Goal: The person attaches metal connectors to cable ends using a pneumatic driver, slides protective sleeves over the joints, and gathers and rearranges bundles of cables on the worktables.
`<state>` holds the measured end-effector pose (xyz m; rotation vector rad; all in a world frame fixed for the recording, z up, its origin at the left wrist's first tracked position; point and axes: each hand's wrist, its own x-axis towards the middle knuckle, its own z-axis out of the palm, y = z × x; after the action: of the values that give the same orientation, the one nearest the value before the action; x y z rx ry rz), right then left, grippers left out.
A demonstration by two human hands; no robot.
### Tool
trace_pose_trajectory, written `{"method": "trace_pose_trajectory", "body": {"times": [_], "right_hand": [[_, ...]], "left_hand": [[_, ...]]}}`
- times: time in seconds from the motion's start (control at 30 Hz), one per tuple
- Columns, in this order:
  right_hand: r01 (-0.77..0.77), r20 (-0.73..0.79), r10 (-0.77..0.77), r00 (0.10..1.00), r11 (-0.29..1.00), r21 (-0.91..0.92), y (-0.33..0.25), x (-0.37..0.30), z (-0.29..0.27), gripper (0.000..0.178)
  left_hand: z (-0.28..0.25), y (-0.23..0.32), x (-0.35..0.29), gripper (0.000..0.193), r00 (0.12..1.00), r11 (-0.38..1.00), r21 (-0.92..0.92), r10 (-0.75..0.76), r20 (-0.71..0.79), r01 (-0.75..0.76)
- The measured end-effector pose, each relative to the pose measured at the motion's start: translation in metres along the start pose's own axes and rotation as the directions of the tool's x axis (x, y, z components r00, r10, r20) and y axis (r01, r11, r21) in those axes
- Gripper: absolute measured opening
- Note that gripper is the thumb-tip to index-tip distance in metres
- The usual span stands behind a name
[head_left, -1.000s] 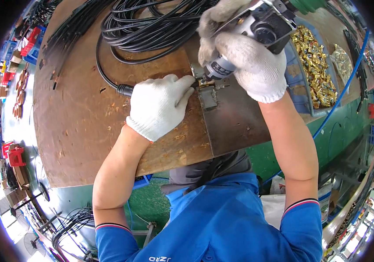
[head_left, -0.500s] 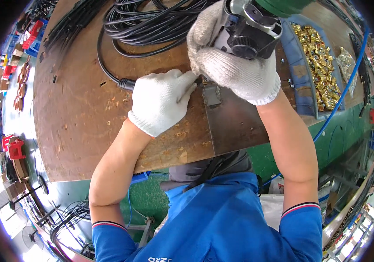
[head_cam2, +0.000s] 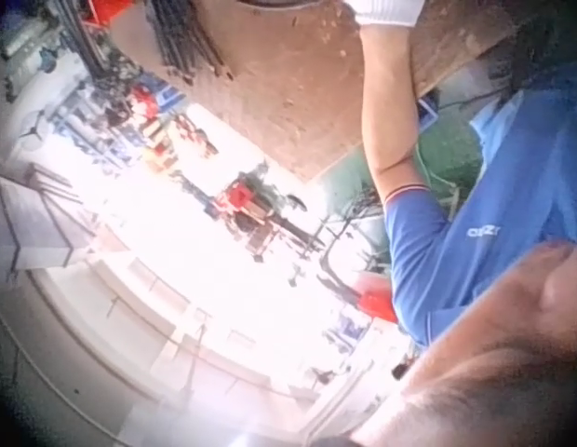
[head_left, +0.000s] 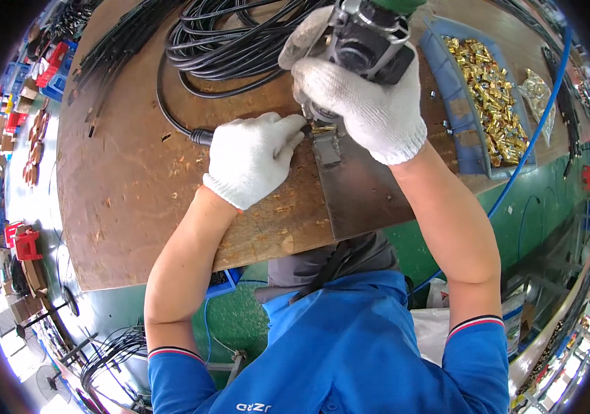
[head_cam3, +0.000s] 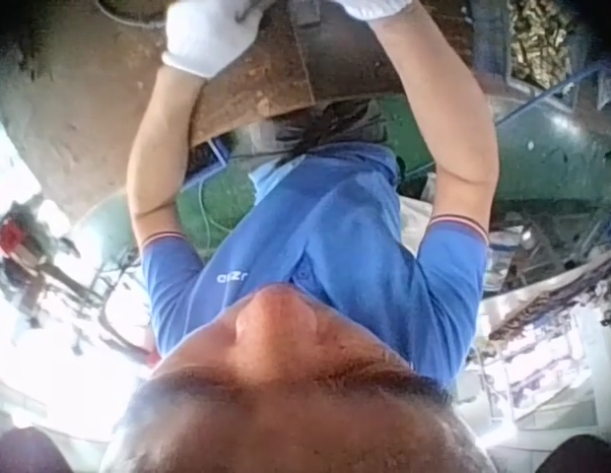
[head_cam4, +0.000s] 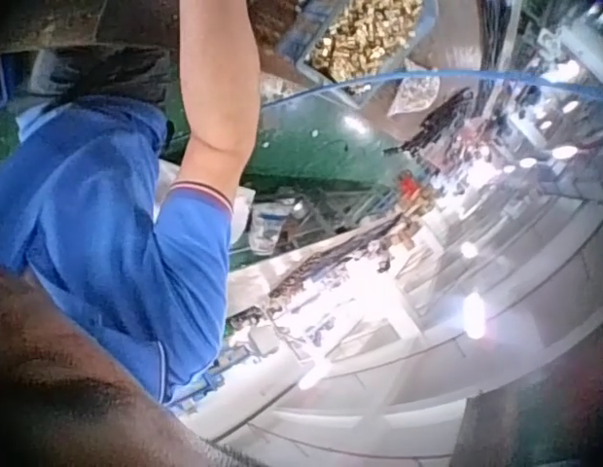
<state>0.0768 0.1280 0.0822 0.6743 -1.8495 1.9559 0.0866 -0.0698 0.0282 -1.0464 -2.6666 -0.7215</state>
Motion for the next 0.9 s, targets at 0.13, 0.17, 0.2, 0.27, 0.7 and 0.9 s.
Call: {"method": "trace_pose_trajectory", "body": {"times": [0.13,0.17,0.2,0.27,0.7,0.9], "right_hand": [[-0.150,-0.053,0.153,0.987,0.987,0.052,-0.035,0.012,-0.015,0.014],[-0.257,-0.063,0.258,0.964,0.966,0.015,-0.053,0.021,-0.028,0.015],[-0.298,-0.095,0.301,0.949,0.953,0.043,-0.060,0.022,-0.045,0.015],[-0.246,-0.172,0.233,0.957,0.968,-0.057,-0.080,0.031,-0.081,0.018],[-0.802,-0.670,0.454,0.588,0.437,-0.407,-0.033,0.018,-0.273,0.028],[-0.552,-0.563,0.265,0.783,-0.124,-0.825,-0.049,0.011,-0.289,0.044]], "left_hand": [[-0.005,0.003,-0.001,0.017,0.999,0.999,-0.032,-0.020,-0.028,0.019],[-0.005,0.005,0.000,0.018,0.999,1.000,-0.016,-0.012,-0.034,0.012],[-0.008,0.007,0.000,0.019,0.999,1.000,-0.004,-0.006,-0.043,0.006],[-0.023,0.013,0.001,0.020,0.999,0.998,-0.041,-0.041,-0.026,0.040],[-0.042,0.011,-0.007,0.015,0.995,0.982,-0.182,-0.060,-0.078,0.045],[-0.037,0.011,-0.003,0.012,0.993,0.979,-0.204,-0.040,-0.115,0.016]]}}
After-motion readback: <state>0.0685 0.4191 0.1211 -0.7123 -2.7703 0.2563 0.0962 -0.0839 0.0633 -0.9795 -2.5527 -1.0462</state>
